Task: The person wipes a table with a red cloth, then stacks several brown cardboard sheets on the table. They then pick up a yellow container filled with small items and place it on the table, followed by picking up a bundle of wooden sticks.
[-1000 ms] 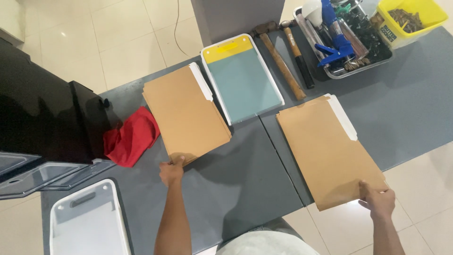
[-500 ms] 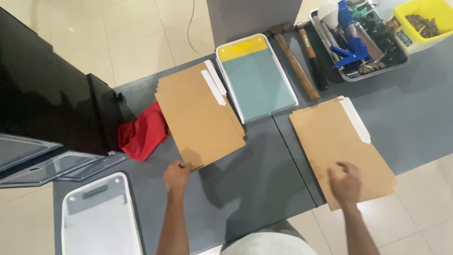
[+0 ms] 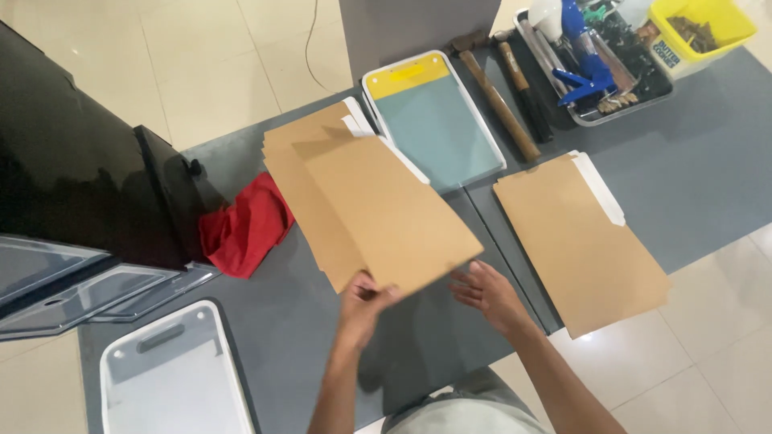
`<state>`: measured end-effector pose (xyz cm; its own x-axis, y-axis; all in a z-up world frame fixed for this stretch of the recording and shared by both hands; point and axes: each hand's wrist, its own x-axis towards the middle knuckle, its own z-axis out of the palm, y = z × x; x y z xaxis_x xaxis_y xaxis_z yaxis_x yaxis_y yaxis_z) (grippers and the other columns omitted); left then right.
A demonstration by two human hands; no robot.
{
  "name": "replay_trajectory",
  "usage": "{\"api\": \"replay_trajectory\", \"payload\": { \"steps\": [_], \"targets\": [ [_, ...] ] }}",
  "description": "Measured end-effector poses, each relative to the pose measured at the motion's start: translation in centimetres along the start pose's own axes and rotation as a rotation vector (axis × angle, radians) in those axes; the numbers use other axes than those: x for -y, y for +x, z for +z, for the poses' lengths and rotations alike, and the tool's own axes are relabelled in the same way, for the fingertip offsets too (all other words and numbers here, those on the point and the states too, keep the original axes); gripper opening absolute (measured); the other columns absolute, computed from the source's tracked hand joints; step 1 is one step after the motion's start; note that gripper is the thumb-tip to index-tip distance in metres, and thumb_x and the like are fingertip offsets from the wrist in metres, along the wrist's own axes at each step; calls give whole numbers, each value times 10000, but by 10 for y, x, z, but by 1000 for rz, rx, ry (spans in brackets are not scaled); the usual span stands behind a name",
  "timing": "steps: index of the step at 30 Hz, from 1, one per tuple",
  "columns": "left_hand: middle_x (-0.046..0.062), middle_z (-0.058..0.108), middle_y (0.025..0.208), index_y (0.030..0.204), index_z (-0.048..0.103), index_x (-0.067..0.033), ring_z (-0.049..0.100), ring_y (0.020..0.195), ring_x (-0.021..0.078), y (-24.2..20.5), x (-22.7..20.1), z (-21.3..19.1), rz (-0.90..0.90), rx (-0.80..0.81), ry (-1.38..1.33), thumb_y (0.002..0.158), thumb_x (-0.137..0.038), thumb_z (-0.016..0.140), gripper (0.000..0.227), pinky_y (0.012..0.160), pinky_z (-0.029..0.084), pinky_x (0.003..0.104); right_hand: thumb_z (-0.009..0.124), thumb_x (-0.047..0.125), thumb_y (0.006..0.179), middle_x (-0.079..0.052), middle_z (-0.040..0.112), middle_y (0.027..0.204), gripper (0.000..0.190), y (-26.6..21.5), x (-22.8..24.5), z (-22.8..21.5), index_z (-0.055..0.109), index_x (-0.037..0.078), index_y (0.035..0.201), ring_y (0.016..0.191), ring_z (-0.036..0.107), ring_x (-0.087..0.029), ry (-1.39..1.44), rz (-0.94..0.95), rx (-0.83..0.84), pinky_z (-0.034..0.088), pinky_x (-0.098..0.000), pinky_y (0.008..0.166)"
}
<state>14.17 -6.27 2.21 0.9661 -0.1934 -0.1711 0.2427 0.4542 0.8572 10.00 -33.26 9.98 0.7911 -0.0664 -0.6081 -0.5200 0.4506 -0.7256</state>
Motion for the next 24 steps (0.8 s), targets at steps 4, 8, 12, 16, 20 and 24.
{"api": "replay_trajectory", "payload": {
  "steps": [4, 8, 12, 16, 20, 24],
  "targets": [
    [51, 705, 1069, 1169, 573, -79, 676, 978, 135, -27, -29, 74, -229, 157, 58, 804, -2, 802, 437, 848, 577, 322, 605, 270, 1016, -109, 674, 1109, 360, 9, -29, -64, 574, 47, 1297, 1015, 661, -250, 199, -179, -26, 556, -470, 962],
    [112, 688, 1206, 1462, 459, -28, 679, 1088, 177, -26, 4, 103, -215, 334, 216, 843, -21, 771, 693, 908, 587, 353, 563, 186, 1026, -115, 674, 1129, 252, -5, -33, -125, 566, 37, 1229, 1022, 673, -254, 255, -200, -153, 541, -445, 914],
    [162, 653, 1291, 1516, 374, -30, 724, 1004, 216, -11, 49, 143, -312, 317, 62, 875, -24, 684, 712, 800, 640, 362, 559, 125, 1035, -96, 643, 1142, 271, -19, -34, -191, 553, 26, 1287, 1004, 649, -239, 300, -347, -222, 538, -454, 872],
    [174, 610, 1349, 1555, 290, -78, 737, 1002, 195, 13, 92, 183, -309, 276, 154, 909, -49, 669, 750, 779, 654, 329, 528, 116, 991, -76, 659, 1167, 320, -43, -11, -239, 531, 69, 1308, 1022, 658, -246, 300, -304, -348, 546, -457, 868],
    [166, 625, 1325, 1562, 334, -62, 720, 941, 173, 20, 140, 235, -358, 298, 222, 905, -87, 701, 753, 722, 624, 305, 535, 108, 999, -125, 650, 1151, 327, -50, -2, -305, 530, 21, 1315, 995, 666, -277, 206, -238, -435, 564, -476, 876],
    [166, 673, 1218, 1569, 355, -82, 703, 901, 156, 25, 197, 269, -392, 260, 345, 889, -115, 727, 775, 676, 605, 290, 555, 110, 982, -163, 684, 1025, 287, -57, 22, -341, 600, -12, 1237, 874, 715, -274, 45, -139, -507, 616, -435, 798]
  ]
}}
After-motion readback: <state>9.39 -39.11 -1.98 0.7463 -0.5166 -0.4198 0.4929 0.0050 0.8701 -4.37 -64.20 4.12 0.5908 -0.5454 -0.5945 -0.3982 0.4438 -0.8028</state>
